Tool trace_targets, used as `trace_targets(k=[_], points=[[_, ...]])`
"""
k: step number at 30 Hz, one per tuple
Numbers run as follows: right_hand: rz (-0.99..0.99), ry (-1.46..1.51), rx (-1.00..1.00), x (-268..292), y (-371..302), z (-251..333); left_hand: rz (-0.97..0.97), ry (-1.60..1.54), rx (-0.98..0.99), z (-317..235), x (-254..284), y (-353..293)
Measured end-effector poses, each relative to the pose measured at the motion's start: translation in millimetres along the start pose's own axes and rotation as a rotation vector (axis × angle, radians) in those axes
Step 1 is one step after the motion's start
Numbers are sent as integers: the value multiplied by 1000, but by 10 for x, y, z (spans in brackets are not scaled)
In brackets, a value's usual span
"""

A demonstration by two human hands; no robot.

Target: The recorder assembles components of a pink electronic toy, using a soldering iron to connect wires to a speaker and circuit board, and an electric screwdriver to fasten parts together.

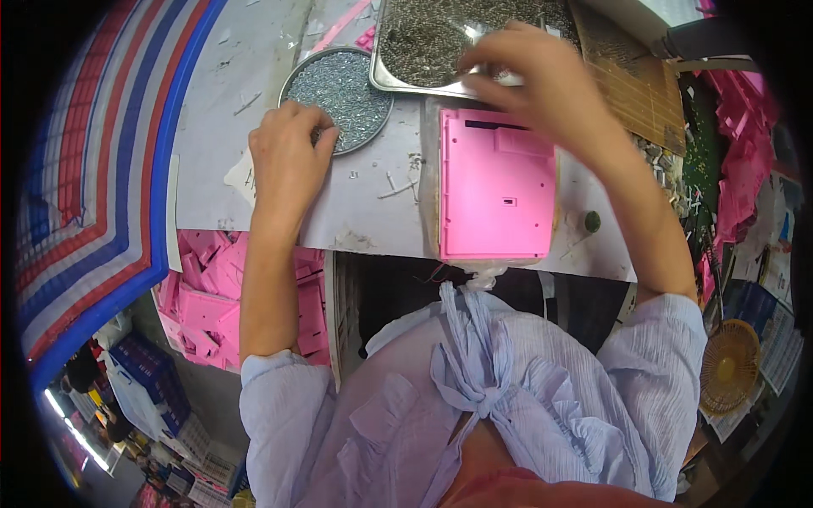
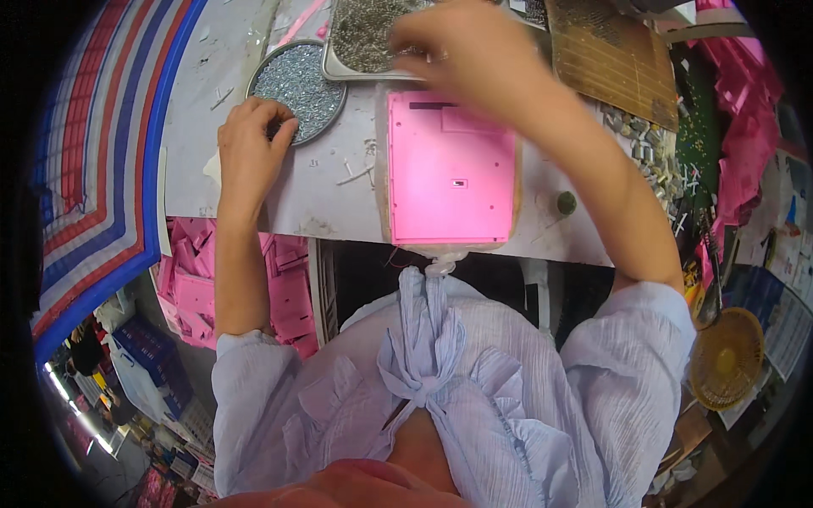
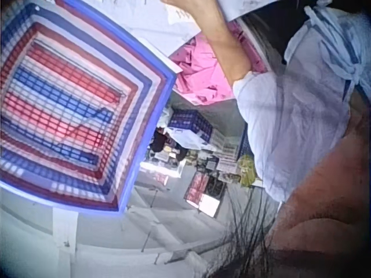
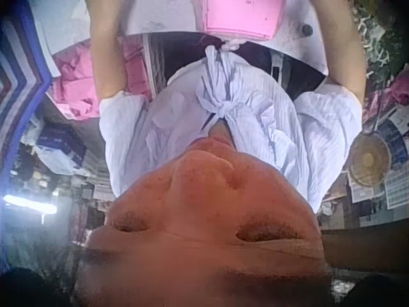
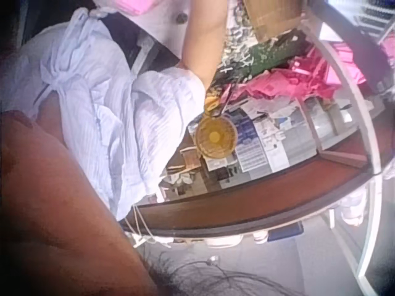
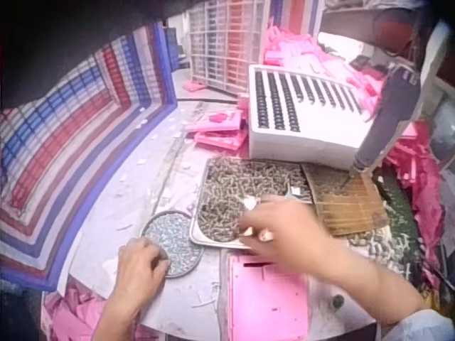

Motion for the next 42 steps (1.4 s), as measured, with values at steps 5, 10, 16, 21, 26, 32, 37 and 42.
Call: trace_targets(k=[5,10,16,21,26,32,37,42], points=[[94,-483,328,-959,775,402,-18,-102,68,59,-100,18],[265,-317,156,-1280,1132,350,-83,-89,60,59,-103,40],[194,-290,146,-1196,1167,328,-119,-55,24,65,-135,78],[-40,-154,53,-390,386,238,-27,-464,-99,-591,49,-44],[-70,86,-93,265,-745,140,54,-611,-350,-1488,-19,-375],[-97,201,-251,199,-1513,195,78,-446,-454,-1849,-202,-487],[-134,152,-223,129,-1567,223,69,-394,-466,-1866,-250,-523],[-125,112,-177,123,-1487,236,142,-410,-374,-1754,-64,-513]])
Point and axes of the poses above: each hand's wrist, its own y-axis towards the middle knuckle, its own x-axis out of the back of the hand, z = x × y, the point moved 3 cm from there along y, towards the middle knuckle, and after that the axes turned 5 degrees about x, right-handed, at the moved point
